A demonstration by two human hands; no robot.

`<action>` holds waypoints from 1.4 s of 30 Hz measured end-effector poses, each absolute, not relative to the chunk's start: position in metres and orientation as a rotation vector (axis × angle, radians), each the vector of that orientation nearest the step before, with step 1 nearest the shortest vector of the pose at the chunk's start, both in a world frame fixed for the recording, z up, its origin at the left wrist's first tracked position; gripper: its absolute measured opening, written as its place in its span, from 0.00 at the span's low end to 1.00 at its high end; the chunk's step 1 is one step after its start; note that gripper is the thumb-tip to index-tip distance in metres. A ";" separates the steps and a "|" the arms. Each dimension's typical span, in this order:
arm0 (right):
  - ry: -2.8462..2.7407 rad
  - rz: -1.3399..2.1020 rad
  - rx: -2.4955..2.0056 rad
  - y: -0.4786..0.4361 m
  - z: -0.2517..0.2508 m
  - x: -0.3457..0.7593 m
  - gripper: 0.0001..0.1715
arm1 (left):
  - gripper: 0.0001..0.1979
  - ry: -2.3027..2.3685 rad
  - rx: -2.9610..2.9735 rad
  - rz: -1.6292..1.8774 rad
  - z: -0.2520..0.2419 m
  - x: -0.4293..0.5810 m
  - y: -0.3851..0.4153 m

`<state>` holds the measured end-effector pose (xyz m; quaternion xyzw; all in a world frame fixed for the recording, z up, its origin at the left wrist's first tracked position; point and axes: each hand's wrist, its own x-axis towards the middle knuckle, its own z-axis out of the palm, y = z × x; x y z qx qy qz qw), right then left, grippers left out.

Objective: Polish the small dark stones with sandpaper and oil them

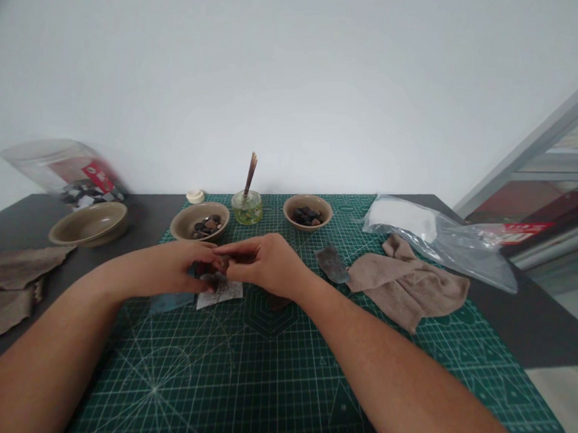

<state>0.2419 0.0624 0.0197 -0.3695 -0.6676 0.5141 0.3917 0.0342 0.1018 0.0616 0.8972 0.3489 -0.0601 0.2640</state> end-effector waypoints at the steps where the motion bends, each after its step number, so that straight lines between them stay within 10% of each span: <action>1: -1.811 1.197 -0.962 0.062 0.020 0.243 0.20 | 0.11 0.967 2.416 -0.165 0.060 0.034 0.102; 12: -2.597 0.386 -1.043 0.062 0.014 0.229 0.13 | 0.11 1.063 2.418 -0.184 0.058 0.033 0.102; 42: -2.692 0.425 -1.211 0.054 0.026 0.233 0.05 | 0.11 1.069 2.400 -0.255 0.057 0.030 0.097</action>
